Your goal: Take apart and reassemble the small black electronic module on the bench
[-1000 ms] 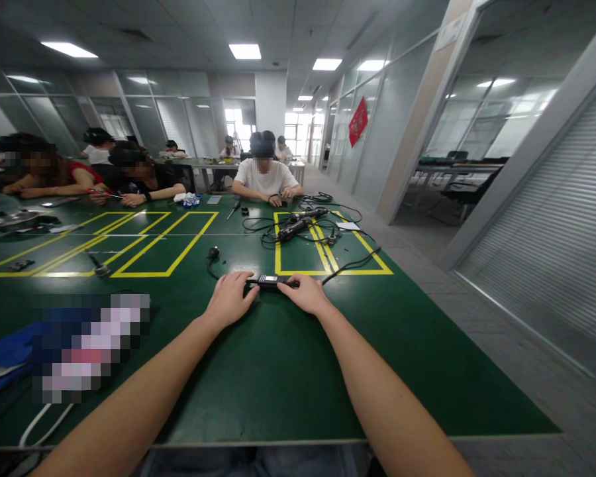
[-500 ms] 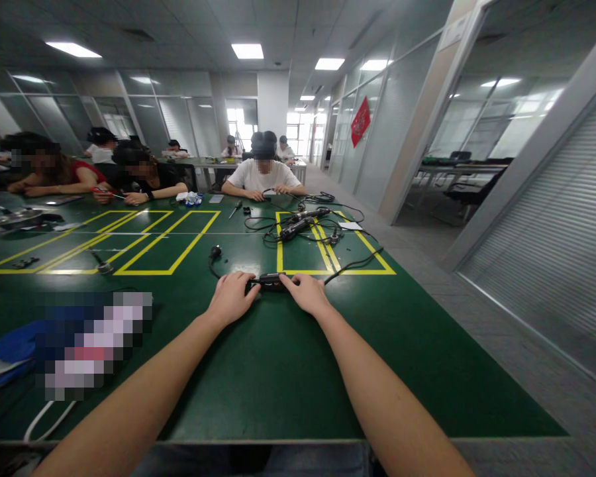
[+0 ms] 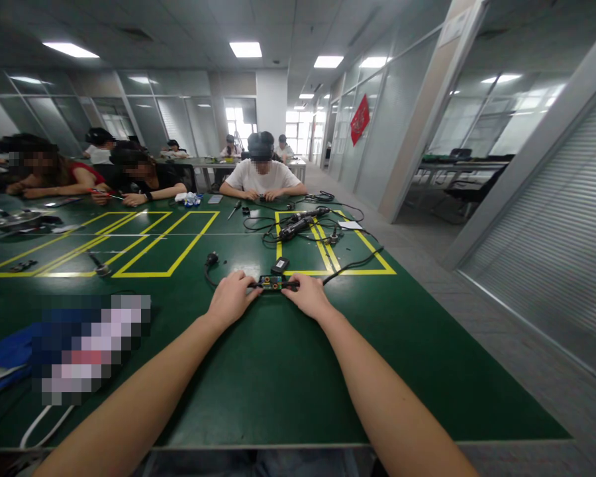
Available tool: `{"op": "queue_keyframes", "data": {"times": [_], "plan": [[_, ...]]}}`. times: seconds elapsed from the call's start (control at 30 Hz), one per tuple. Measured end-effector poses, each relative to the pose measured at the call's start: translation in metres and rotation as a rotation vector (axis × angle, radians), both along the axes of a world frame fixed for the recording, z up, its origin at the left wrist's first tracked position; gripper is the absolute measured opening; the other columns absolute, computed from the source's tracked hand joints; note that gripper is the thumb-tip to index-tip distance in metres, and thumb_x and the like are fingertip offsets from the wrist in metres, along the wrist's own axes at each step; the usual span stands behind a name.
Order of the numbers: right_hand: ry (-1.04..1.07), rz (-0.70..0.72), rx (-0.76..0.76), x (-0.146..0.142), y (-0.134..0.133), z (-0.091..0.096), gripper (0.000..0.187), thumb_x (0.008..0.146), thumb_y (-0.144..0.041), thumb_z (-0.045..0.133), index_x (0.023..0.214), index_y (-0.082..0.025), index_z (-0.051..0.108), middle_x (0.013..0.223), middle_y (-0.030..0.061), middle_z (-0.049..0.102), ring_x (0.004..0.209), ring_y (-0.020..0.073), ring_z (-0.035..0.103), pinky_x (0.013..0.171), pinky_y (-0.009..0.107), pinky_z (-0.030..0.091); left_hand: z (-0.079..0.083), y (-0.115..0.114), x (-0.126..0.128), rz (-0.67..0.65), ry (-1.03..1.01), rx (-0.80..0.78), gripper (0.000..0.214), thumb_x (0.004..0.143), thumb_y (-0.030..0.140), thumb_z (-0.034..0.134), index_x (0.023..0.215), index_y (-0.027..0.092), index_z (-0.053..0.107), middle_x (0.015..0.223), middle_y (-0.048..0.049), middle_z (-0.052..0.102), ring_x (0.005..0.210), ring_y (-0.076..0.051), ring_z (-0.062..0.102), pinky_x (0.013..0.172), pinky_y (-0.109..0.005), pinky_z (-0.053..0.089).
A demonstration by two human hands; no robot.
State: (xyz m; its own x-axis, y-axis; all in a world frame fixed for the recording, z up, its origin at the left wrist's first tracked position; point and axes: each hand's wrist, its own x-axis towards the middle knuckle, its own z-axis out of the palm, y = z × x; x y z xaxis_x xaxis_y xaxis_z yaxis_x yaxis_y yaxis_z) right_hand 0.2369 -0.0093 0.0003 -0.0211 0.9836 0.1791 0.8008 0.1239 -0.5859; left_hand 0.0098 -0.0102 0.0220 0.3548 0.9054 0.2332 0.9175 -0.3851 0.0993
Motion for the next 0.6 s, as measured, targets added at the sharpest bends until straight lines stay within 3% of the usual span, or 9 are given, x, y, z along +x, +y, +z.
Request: {"op": "queue_keyframes", "data": {"times": [0.17,0.33,0.5,0.6], "plan": [[-0.038,-0.151,0.145,-0.007,0.004,-0.002,0.007,0.091,-0.032,0.07,0.087,-0.026,0.068,0.09,0.0039,0.079,0.091,0.0263,0.073,0.082,0.034,0.048,0.0,-0.001,0.005,0.054,-0.013,0.034,0.029,0.107,0.047,0.056,0.106,0.023,0.073,0.107,-0.0098,0.072,0.106,-0.027,0.068,0.087,-0.036,0.054],[0.016,-0.104,0.135,-0.007,0.0,-0.003,0.007,0.089,-0.032,0.069,0.094,-0.026,0.069,0.088,0.0017,0.077,0.087,0.0239,0.072,0.082,0.033,0.048,-0.001,-0.005,0.004,0.05,-0.05,0.008,0.03,0.107,0.048,0.056,0.103,0.023,0.071,0.106,-0.0089,0.075,0.105,-0.026,0.071,0.085,-0.034,0.054],[0.001,-0.057,0.098,-0.006,-0.002,-0.002,0.044,0.085,-0.028,0.073,0.129,-0.027,0.066,0.086,-0.0004,0.074,0.083,0.0224,0.069,0.082,0.032,0.045,0.004,-0.01,-0.001,-0.005,-0.086,-0.036,0.027,0.103,0.046,0.061,0.115,0.024,0.069,0.113,-0.0084,0.078,0.111,-0.029,0.072,0.087,-0.037,0.055],[-0.037,-0.048,0.076,-0.008,-0.004,-0.001,0.054,0.084,-0.028,0.074,0.137,-0.026,0.064,0.088,0.0013,0.073,0.086,0.0239,0.069,0.083,0.034,0.043,0.008,-0.013,-0.001,-0.015,-0.082,-0.056,0.027,0.101,0.046,0.062,0.115,0.024,0.071,0.112,-0.0081,0.079,0.11,-0.03,0.073,0.088,-0.037,0.054]]}}
